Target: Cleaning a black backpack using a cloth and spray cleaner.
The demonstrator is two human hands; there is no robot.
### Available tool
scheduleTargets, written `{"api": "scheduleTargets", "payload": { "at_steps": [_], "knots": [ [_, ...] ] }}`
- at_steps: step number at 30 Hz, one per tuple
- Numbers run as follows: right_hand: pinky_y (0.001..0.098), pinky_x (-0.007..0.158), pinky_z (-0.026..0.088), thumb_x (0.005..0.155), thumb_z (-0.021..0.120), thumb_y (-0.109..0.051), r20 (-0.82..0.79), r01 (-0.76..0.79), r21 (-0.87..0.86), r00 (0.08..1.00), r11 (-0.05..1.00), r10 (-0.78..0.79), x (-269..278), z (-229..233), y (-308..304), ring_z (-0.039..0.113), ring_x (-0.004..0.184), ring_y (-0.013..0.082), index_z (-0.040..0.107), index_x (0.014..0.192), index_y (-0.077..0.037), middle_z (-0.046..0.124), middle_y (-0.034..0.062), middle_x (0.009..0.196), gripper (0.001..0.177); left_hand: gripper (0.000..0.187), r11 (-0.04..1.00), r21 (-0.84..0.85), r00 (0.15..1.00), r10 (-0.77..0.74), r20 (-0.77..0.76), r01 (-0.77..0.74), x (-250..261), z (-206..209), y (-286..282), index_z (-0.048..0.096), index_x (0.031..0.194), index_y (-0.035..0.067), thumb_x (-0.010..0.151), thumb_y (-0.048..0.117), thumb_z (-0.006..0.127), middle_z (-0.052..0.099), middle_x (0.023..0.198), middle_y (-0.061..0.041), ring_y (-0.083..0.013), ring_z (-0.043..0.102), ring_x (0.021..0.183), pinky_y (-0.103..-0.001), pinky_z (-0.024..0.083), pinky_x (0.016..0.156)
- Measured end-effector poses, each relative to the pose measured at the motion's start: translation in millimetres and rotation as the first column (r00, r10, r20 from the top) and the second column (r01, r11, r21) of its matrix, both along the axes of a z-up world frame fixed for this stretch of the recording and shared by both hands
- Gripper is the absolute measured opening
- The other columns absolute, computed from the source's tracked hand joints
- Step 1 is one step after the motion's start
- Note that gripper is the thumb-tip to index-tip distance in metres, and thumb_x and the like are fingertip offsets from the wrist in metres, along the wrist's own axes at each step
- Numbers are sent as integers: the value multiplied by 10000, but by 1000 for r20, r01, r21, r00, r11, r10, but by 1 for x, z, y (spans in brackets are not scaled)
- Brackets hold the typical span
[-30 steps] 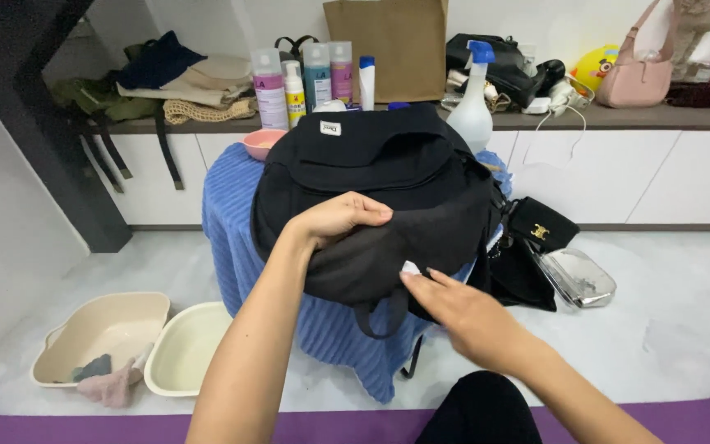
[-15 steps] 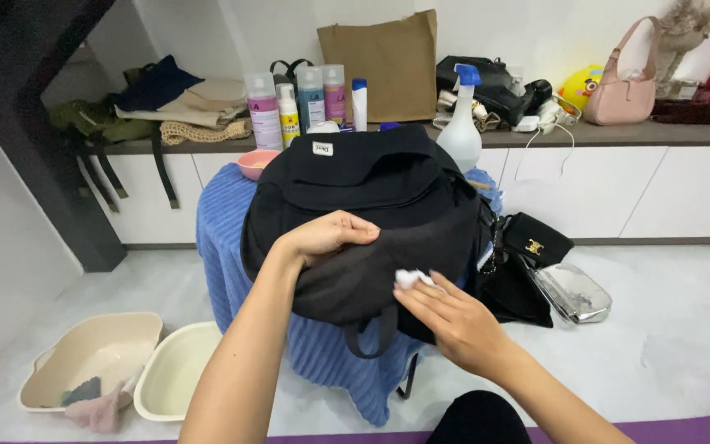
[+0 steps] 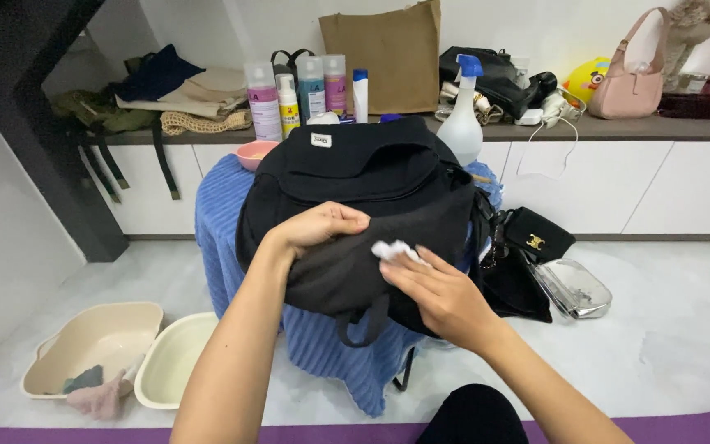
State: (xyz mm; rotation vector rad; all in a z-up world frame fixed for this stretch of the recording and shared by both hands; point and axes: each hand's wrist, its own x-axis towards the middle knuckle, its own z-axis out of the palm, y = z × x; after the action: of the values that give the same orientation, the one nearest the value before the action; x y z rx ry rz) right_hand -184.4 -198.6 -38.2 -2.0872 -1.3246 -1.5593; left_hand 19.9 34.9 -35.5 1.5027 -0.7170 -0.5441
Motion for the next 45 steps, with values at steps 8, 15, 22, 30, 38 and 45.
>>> {"api": "scheduleTargets", "payload": {
  "at_steps": [8,15,22,30,38,45],
  "knots": [
    [471,1005,552,928,439,74,-30,73,81,997,994,-70,17,-32,-65,703,1088,356,678,1280,-21,729,174,1167,436,291,1000,9,1000,-5,12,5,-3,1,0,725,1230,-14,974,67,615,753,775,-223,-281,759,648,-400,632,600],
    [453,1099,479,959,489,151,-81,174,374,985,911,-155,19,-11,-95,593,1254,350,656,1369,-40,655,200,1346,482,287,1000,-22,1000,15,14,-15,3,-3,1,731,1220,-19,977,72,610,758,773,-208,-270,760,658,-387,632,618],
    [443,1078,506,928,433,93,-57,-89,92,994,992,95,13,15,-3,690,1185,284,691,1271,-61,718,112,1276,456,274,1000,-17,999,15,29,-15,-1,-1,5,736,1210,-16,982,79,618,743,724,-191,-258,748,622,-364,629,600],
    [461,1076,498,849,454,163,-158,78,59,985,995,-68,34,-16,-101,629,1231,338,650,1326,-47,687,163,1283,557,265,1000,-31,1000,-2,7,2,3,-4,1,738,1192,-27,967,62,633,742,718,-206,-256,745,601,-374,625,573],
    [380,899,554,1035,575,-49,-521,240,714,809,657,272,2,41,-117,653,1026,179,723,1233,-57,746,143,1104,247,282,979,164,978,85,192,-118,-60,49,-13,758,1206,62,951,140,664,774,916,-181,-253,763,758,-359,632,674],
    [388,662,648,1015,630,-121,-318,173,948,540,267,779,19,96,-62,729,757,222,674,1157,12,744,169,934,200,511,950,-49,768,279,577,-309,-150,131,-73,653,1337,105,883,295,788,719,1198,-259,-321,721,1015,-452,598,879]
  ]
}}
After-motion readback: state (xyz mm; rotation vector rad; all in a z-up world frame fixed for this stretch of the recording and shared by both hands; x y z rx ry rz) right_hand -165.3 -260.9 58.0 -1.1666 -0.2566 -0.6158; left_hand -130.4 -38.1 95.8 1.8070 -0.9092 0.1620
